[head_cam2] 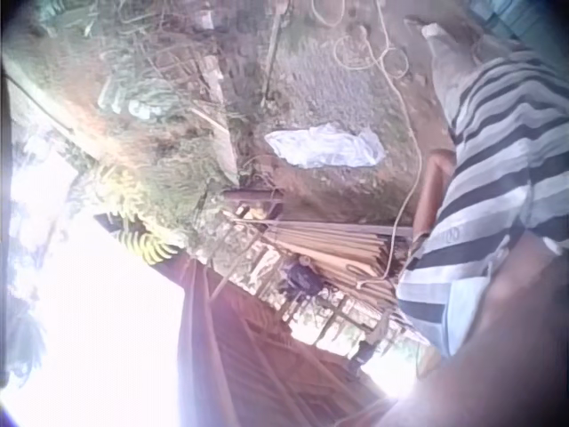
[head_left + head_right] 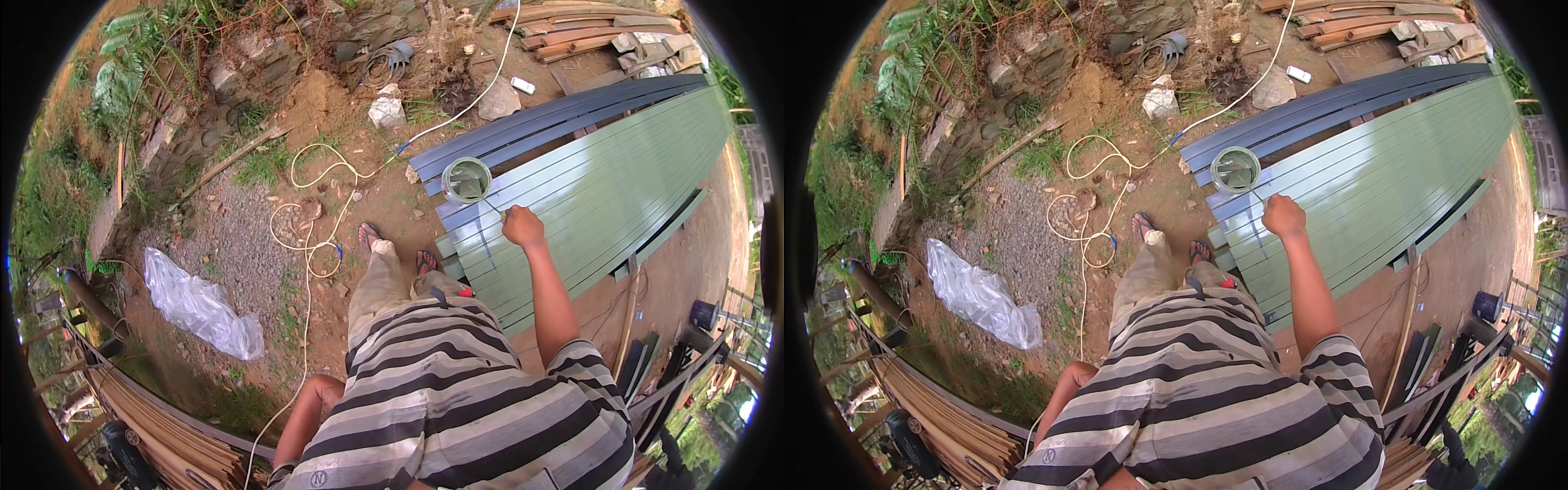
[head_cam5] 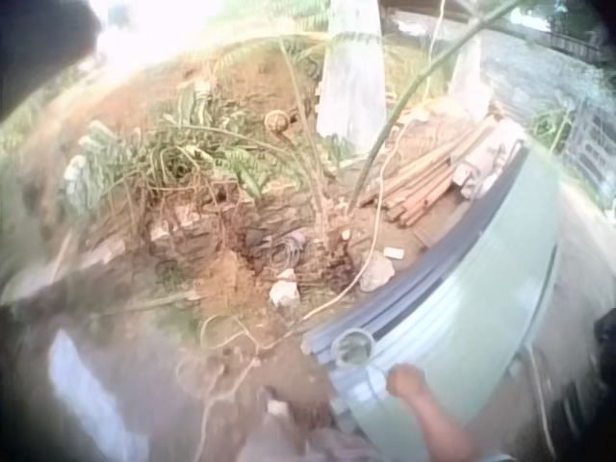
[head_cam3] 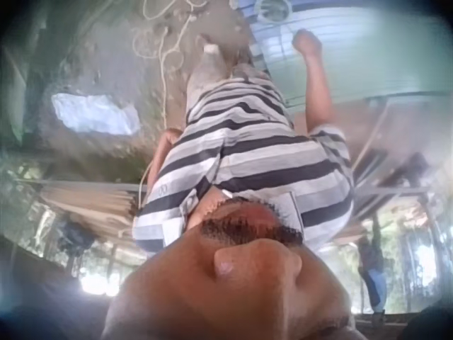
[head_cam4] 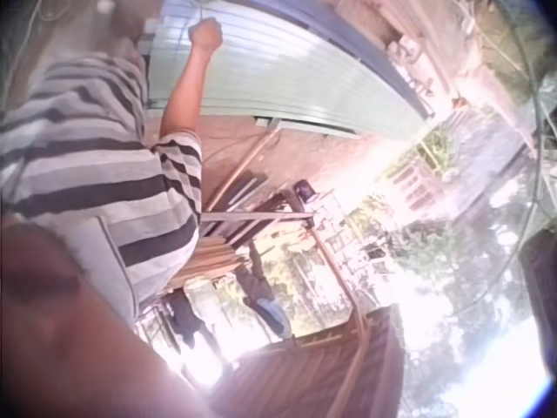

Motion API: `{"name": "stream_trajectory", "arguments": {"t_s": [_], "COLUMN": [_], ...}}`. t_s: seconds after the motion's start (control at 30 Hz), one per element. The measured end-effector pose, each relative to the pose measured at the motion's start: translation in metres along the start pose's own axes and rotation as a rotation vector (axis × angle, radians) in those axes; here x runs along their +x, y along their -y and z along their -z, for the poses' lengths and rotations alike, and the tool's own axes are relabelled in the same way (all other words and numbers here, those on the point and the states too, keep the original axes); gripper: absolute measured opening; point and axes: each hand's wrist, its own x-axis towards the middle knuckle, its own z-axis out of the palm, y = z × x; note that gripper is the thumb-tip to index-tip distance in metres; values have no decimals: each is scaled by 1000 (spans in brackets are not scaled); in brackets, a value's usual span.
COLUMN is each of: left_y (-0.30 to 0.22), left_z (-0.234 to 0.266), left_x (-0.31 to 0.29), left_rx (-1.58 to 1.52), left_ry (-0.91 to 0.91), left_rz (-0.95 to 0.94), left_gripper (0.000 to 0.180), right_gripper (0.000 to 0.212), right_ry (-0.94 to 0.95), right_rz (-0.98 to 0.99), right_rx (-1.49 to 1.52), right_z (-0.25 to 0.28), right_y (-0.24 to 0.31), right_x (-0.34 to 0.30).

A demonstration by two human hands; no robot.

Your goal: The person paints a stack of long metal panels using a brush and a small bucket of paint, applying several strokes along the edges and surface before moving a piece of wood.

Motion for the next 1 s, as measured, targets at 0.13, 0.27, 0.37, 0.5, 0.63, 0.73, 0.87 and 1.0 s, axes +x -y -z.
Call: {"name": "stream_trajectory", "arguments": {"t_s": [0.13,0.27,0.37,0.5,0.63,0.73,0.87,1.0], "left_y": [-65,-125,-158,-195,-223,-226,-175,-209], "left_z": [95,205,268,339,405,480,577,604], "left_x": [-27,-52,-67,-82,-91,-82,-81,-70], "left_rx": [-35,-36,-24,-17,-29,-49,-66,-28], "left_ry": [126,286,364,483,598,705,769,696], "left_rz": [-11,99,156,204,244,228,136,318], "left_gripper": [49,47,46,44,42,41,38,36], "right_gripper": [30,30,29,28,30,21,18,20], "right_ry": [28,52,99,74,64,-38,-53,35], "right_rz": [-50,-141,-201,-291,-296,-235,-222,-336], "right_rx": [-24,80,27,69,101,70,-68,46], "right_z": [42,31,45,52,40,58,87,81], "right_y": [23,32,66,113,147,157,135,131], "right_x": [10,26,21,22,34,56,62,35]}}
